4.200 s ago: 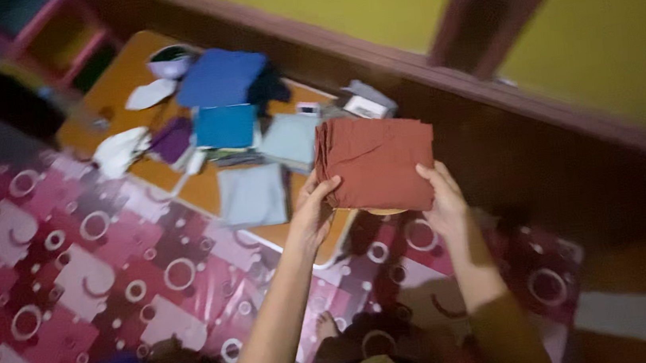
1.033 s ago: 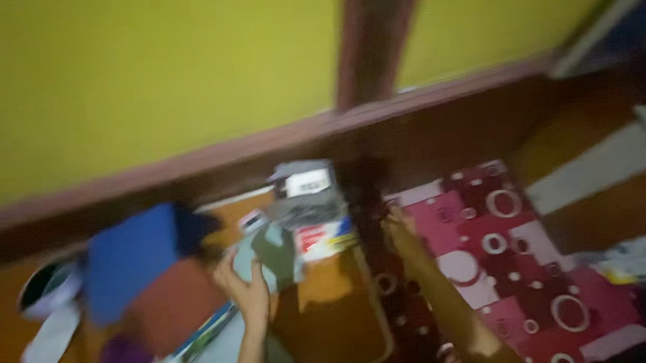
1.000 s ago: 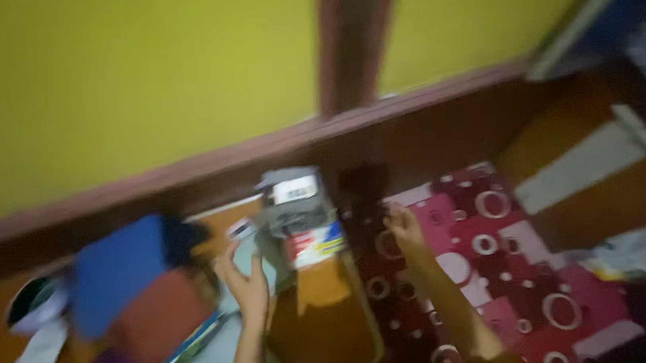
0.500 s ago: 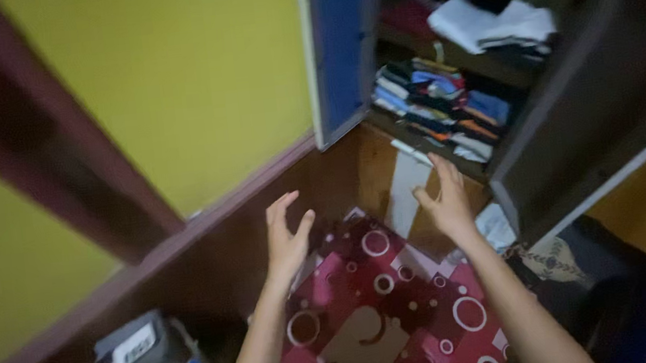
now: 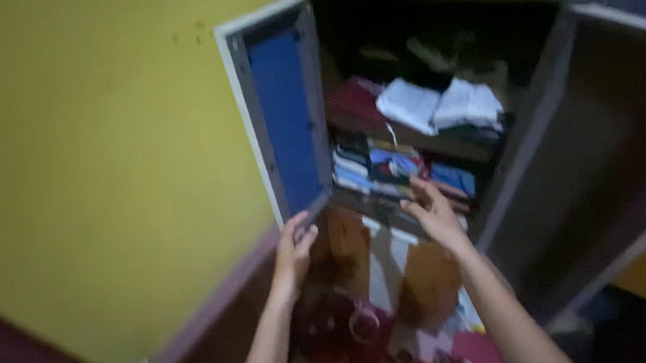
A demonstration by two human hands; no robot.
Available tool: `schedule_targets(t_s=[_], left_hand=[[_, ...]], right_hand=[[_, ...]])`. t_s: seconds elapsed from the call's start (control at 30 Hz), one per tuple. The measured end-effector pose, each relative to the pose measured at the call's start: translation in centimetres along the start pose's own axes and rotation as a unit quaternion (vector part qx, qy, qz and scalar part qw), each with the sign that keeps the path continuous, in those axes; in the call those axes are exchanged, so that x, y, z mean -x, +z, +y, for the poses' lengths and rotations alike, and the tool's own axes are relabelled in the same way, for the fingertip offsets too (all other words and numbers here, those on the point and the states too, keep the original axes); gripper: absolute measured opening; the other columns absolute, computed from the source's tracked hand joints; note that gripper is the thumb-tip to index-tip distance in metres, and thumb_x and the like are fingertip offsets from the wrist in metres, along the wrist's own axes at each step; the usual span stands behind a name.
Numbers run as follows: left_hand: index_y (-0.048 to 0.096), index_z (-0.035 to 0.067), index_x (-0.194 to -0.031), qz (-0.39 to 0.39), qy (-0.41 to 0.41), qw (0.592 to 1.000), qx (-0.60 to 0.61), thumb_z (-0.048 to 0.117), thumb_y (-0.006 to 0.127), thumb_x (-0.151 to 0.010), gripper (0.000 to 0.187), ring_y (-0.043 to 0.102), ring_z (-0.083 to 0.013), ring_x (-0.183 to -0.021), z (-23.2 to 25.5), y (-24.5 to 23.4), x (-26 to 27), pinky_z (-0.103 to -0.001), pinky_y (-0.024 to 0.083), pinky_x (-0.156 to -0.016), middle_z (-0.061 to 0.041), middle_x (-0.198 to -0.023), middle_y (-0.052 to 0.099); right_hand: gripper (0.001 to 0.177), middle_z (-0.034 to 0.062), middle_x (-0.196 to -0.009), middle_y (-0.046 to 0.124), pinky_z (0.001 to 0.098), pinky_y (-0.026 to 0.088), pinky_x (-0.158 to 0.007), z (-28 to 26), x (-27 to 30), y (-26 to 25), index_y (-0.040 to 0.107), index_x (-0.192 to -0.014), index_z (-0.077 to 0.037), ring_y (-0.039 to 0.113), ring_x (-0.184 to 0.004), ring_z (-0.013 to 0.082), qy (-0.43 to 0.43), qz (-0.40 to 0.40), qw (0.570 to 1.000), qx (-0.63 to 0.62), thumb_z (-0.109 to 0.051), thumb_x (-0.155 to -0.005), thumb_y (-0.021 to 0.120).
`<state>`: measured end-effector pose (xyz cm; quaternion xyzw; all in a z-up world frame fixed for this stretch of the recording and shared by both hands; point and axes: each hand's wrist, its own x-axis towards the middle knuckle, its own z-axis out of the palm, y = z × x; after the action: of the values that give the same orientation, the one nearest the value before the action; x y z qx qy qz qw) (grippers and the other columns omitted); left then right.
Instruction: The person repeatedly takes folded clothes from a wardrobe and places them onto a table. The person handles various garments including shirts and pants, moving them one by one from the wardrobe shelves to a growing pile on the table.
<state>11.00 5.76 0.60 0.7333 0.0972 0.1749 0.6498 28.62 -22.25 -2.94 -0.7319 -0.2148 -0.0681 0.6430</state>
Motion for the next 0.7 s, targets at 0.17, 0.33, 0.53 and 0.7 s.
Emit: schedule_targets(t_s=[0.17, 0.33, 0.53, 0.7], left_hand=[[0.056, 0.007, -0.143, -0.034, 0.039, 0.997, 0.06, 0.028, 0.061, -0.095, 0.052, 0.054, -0.0244, -0.137, -1.1, -1.6, -10.2, -0.039, 0.036, -0.116, -0.011, -0.146, 0.059], [0.062, 0.006, -0.141, -0.076, -0.051, 0.974, 0.207, 0.029, 0.06, -0.098, 0.049, 0.058, -0.0226, -0.124, -6.2, 0.5, -17.2, -0.041, 0.04, -0.108, -0.014, -0.139, 0.062], [0.06, 0.002, -0.138, -0.18, -0.018, 0.929, 0.324, 0.024, 0.063, -0.1, 0.044, 0.061, -0.025, -0.113, -8.5, 4.5, -24.5, -0.043, 0.047, -0.096, -0.011, -0.126, 0.065], [0.058, 0.01, -0.138, -0.126, -0.074, 0.944, 0.296, 0.027, 0.056, -0.097, 0.044, 0.061, -0.0205, -0.114, -7.8, 6.3, -29.5, -0.037, 0.047, -0.098, -0.006, -0.128, 0.066]], right_hand=[[0.049, 0.006, -0.14, 0.064, 0.0334, 0.045, -0.103, 0.6, -7.0, 3.1, 0.057, -0.143, -0.008, 0.059, -0.125, 0.0181, 0.171, 0.007, 0.945, -0.28, -0.02, -0.095, 0.058], [0.051, 0.006, -0.141, 0.064, 0.0346, 0.047, -0.093, 2.6, -9.3, 5.3, 0.053, -0.144, -0.008, 0.063, -0.118, 0.019, 0.204, 0.031, 0.909, -0.362, -0.021, -0.095, 0.054], [0.044, 0.0044, -0.128, 0.066, 0.0322, 0.049, -0.09, 6.0, -15.5, 4.9, 0.057, -0.137, -0.008, 0.063, -0.112, 0.0164, 0.229, 0.082, 0.9, -0.361, -0.02, -0.094, 0.058], [0.03, 0.0043, -0.111, 0.065, 0.0373, 0.046, -0.084, 10.7, -22.0, 3.7, 0.064, -0.124, -0.005, 0.058, -0.101, 0.0185, 0.196, 0.098, 0.903, -0.371, -0.014, -0.095, 0.063]])
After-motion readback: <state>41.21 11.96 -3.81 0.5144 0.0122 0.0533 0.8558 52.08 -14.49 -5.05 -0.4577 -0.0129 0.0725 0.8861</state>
